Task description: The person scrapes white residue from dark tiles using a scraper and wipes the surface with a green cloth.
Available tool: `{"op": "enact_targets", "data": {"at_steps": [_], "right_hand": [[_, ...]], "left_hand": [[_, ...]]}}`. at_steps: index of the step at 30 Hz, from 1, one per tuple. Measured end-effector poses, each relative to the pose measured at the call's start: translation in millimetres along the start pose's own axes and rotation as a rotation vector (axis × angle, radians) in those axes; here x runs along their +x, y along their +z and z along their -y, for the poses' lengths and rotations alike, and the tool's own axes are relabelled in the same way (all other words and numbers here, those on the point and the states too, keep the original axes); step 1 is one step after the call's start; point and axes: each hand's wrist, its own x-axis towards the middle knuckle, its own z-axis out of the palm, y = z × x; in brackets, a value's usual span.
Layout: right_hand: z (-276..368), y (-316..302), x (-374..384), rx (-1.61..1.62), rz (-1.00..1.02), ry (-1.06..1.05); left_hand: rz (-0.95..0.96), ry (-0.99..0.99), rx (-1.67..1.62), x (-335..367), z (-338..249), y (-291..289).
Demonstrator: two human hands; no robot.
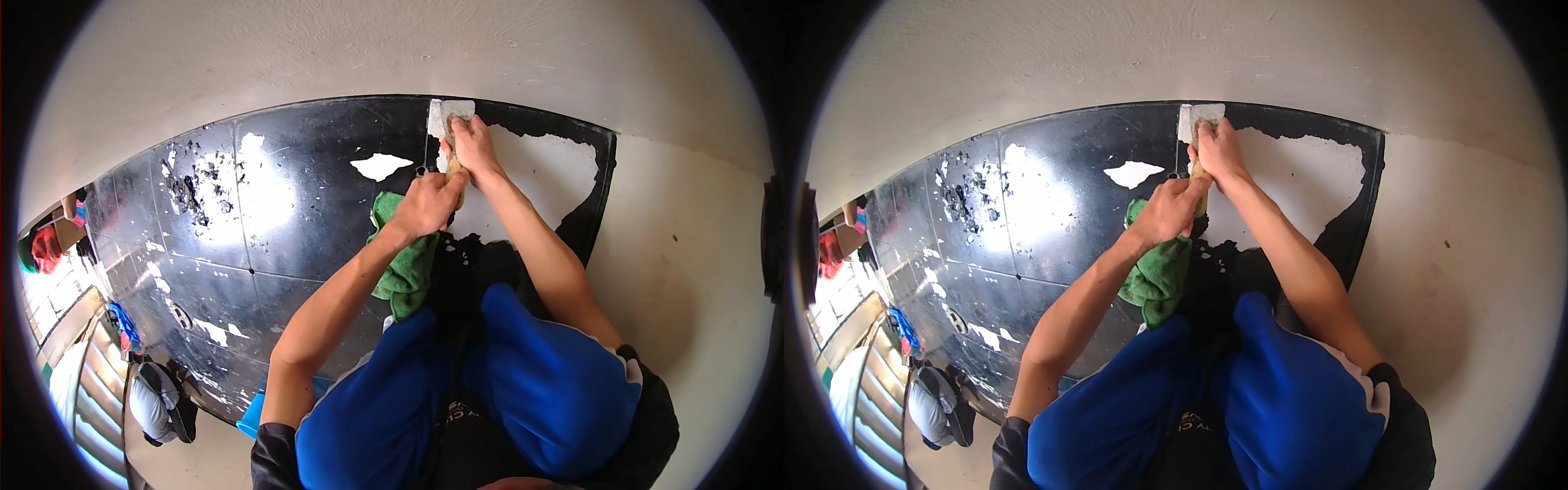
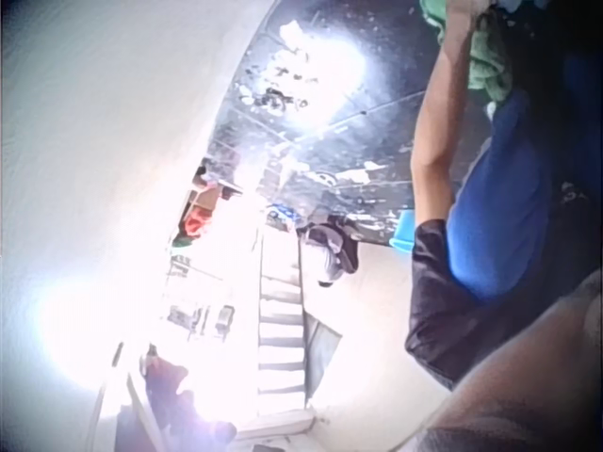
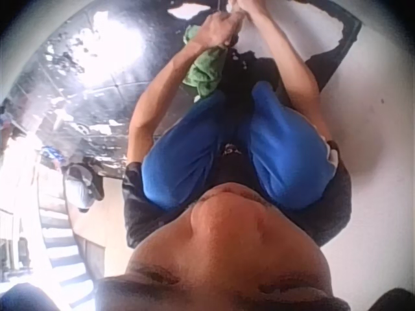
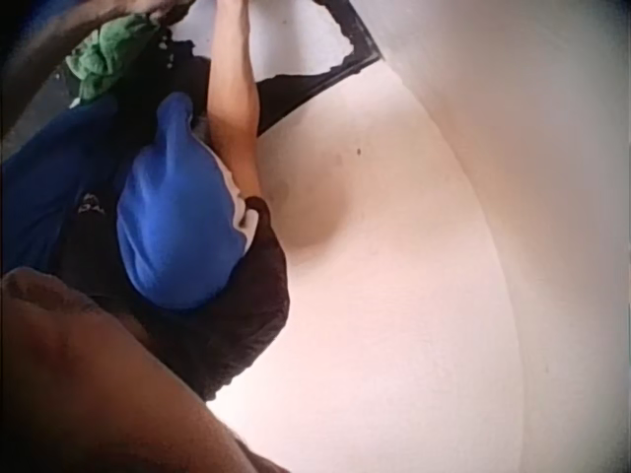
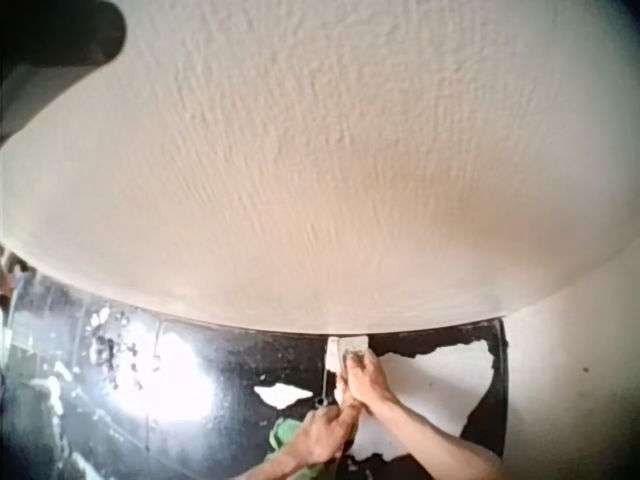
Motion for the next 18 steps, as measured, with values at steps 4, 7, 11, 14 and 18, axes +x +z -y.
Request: {"op": "enact_targets", "data": {"at_steps": [4,7,11,14,18], "right_hand": [[-4,-2,-5,-0.026,0.052,-0.043],[2,0,2,-0.06,0.001,-0.007],[0,-6,-12,0.007,0.011,-0.017],[1,-4,-13,-0.001,-0.018,-0.006],[6,-8,-14,-0.027,0.028,-0.001]], "left_hand": [[-0.051,0.088,0.068,0,11,5],[-0.005,-0.106,-0.039,0,-7,-4],[0.022,0.042,0.148,-6,-4,4],[0.055,-0.019,0.139,-2,-2,4],[0.031,0.096,0.229,-3,-2,2]]}}
